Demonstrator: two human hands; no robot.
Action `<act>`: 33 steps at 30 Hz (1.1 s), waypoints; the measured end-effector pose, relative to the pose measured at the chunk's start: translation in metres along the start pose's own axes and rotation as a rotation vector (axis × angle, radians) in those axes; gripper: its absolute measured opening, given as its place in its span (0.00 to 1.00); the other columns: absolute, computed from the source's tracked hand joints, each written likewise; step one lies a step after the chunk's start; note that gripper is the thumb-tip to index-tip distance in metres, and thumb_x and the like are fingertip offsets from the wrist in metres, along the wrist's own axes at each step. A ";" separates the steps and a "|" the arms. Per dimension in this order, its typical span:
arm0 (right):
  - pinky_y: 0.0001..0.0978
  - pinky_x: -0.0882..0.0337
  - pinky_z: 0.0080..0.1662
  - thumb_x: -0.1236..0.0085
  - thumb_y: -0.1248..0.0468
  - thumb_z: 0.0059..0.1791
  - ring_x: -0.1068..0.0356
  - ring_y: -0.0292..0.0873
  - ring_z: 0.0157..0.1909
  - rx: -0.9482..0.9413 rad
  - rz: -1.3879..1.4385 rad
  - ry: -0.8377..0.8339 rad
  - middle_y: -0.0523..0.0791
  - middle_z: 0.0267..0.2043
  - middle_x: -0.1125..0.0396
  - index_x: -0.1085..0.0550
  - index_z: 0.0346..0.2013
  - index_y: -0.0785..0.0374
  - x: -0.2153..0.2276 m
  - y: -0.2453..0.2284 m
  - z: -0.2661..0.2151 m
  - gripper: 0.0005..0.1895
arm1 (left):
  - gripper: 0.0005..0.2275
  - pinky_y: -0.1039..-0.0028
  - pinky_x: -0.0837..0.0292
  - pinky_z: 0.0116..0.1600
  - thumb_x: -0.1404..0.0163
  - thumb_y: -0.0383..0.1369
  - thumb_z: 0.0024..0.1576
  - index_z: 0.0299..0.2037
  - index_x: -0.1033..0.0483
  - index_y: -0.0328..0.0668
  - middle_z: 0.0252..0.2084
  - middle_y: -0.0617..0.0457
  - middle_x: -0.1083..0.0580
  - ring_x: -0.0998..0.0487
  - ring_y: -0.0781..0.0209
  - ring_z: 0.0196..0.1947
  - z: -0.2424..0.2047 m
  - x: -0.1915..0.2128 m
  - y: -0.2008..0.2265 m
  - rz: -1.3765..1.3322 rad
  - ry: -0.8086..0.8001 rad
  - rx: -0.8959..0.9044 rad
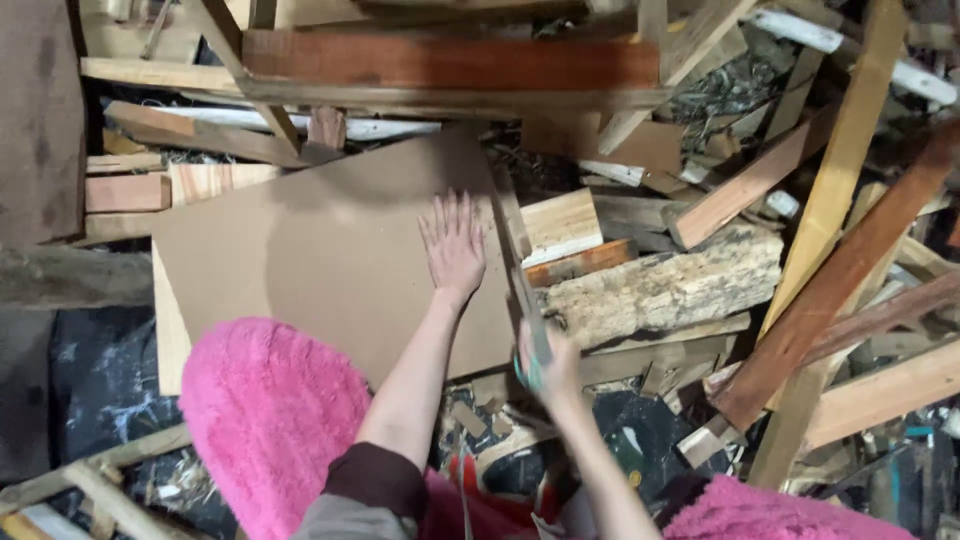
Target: Sawing a thin wooden board and moving it within a cluttered workshop
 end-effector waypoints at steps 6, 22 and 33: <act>0.23 0.46 0.14 0.46 0.69 0.47 0.43 0.30 0.11 0.082 -0.003 0.067 0.35 0.10 0.39 0.36 0.11 0.52 0.041 0.000 -0.111 0.20 | 0.29 0.45 0.73 0.78 0.65 0.40 0.66 0.78 0.53 0.46 0.81 0.48 0.57 0.64 0.48 0.80 0.001 0.008 0.004 0.001 -0.055 0.006; 0.27 0.49 0.14 0.46 0.65 0.49 0.47 0.33 0.09 0.019 -0.038 0.061 0.37 0.08 0.44 0.39 0.09 0.53 0.039 -0.022 -0.106 0.24 | 0.30 0.47 0.74 0.78 0.64 0.42 0.65 0.78 0.55 0.49 0.81 0.49 0.57 0.63 0.49 0.80 -0.005 0.001 0.000 0.009 -0.071 0.008; 0.22 0.44 0.25 0.44 0.59 0.51 0.45 0.29 0.20 -0.042 -0.070 0.107 0.41 0.07 0.42 0.36 0.11 0.60 0.023 -0.067 -0.013 0.25 | 0.30 0.42 0.66 0.77 0.63 0.50 0.64 0.78 0.54 0.62 0.81 0.56 0.53 0.59 0.51 0.80 -0.008 -0.008 -0.003 0.054 -0.040 0.038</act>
Point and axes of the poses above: each hand's wrist, its own z-axis towards the middle knuckle, its own x-axis out of the back of the hand, y = z × x, the point moved 1 cm from there along z, towards the middle knuckle
